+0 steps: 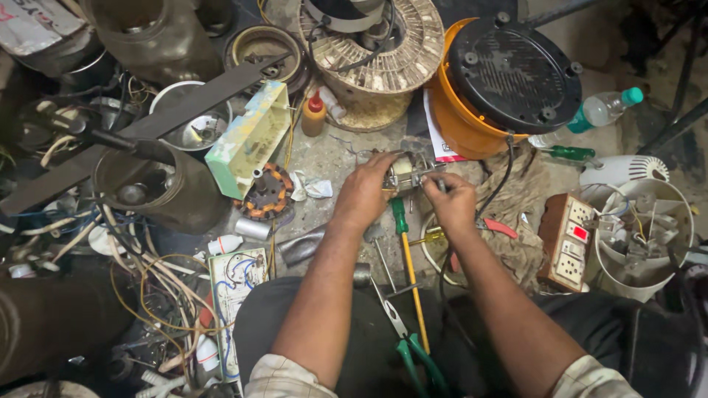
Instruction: The person sits on the floor in a cluttered workshop and repairs a small electrical motor. They use a screwdriver to remove screws, disassemble the motor housing, and manipulate the internal wires and components with pliers and their hands.
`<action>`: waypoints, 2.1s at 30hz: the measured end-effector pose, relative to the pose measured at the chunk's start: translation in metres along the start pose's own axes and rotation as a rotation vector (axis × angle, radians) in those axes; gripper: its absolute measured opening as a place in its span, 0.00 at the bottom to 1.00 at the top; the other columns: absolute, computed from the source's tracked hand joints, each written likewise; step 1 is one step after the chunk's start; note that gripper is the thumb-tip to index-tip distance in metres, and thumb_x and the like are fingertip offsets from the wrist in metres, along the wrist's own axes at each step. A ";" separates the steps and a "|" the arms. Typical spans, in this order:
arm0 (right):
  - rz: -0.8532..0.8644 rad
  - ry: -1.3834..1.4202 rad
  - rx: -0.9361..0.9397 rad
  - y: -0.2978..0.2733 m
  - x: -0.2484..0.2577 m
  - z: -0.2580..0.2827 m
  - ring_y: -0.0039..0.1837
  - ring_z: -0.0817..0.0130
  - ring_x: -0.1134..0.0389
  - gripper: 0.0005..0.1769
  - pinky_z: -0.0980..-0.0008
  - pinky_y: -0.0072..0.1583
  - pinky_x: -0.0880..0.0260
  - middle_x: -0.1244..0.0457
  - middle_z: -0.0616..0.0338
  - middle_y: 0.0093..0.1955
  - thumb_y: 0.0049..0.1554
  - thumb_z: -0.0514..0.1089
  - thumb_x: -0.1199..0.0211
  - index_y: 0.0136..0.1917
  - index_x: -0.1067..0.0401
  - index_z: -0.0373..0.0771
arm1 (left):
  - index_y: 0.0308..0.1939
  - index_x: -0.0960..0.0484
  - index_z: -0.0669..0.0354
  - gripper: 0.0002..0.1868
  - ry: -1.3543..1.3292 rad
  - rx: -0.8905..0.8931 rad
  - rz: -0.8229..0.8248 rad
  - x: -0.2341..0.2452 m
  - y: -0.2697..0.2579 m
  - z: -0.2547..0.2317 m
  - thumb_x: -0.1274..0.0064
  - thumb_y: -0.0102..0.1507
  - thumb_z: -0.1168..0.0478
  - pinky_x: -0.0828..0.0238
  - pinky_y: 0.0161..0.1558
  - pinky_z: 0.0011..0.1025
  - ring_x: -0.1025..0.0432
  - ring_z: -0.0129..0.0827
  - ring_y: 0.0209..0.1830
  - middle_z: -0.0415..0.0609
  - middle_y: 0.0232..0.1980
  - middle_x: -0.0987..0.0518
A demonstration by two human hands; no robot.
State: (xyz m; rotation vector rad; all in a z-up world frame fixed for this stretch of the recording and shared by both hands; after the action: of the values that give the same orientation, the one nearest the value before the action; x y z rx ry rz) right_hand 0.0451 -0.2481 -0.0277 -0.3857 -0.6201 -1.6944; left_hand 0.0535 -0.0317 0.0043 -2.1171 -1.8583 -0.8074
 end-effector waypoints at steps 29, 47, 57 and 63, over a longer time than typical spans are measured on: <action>-0.152 -0.042 0.129 -0.007 0.009 0.035 0.43 0.72 0.36 0.07 0.73 0.45 0.37 0.35 0.59 0.40 0.54 0.37 0.29 0.47 0.19 0.36 | 0.63 0.25 0.57 0.36 -0.004 0.072 0.045 0.002 0.005 -0.001 0.33 0.50 0.70 0.32 0.63 0.41 0.29 0.50 0.63 0.52 0.66 0.24; -0.029 -0.213 -0.108 -0.029 0.043 -0.052 0.42 0.61 0.29 0.10 0.63 0.46 0.29 0.31 0.52 0.42 0.49 0.42 0.30 0.44 0.21 0.36 | 0.62 0.26 0.59 0.35 -0.018 0.020 0.032 0.002 0.005 -0.005 0.33 0.51 0.69 0.31 0.61 0.41 0.28 0.52 0.62 0.53 0.66 0.25; 0.138 -0.466 -0.173 -0.028 0.022 -0.019 0.47 0.49 0.28 0.21 0.55 0.52 0.28 0.31 0.45 0.45 0.49 0.51 0.30 0.51 0.21 0.35 | 0.63 0.26 0.58 0.36 -0.032 0.046 0.040 0.006 0.003 -0.007 0.33 0.51 0.69 0.32 0.61 0.42 0.28 0.52 0.62 0.53 0.65 0.24; 0.256 0.269 -0.912 0.017 0.001 -0.020 0.49 0.48 0.27 0.44 0.52 0.49 0.24 0.32 0.44 0.50 0.50 0.73 0.36 0.65 0.33 0.39 | 0.64 0.28 0.56 0.37 -0.031 0.037 0.011 0.008 0.003 -0.011 0.34 0.51 0.70 0.31 0.61 0.42 0.28 0.52 0.63 0.53 0.66 0.24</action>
State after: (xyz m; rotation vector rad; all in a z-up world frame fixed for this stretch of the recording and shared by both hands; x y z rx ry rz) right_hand 0.0630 -0.2632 -0.0401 -0.8159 0.4273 -1.6564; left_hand 0.0536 -0.0312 0.0185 -2.1277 -1.8600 -0.7354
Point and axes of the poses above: each hand's wrist, its own y-axis towards the middle knuckle, its own x-axis out of the back of the hand, z = x × y, the point moved 5 cm from there along y, towards the middle knuckle
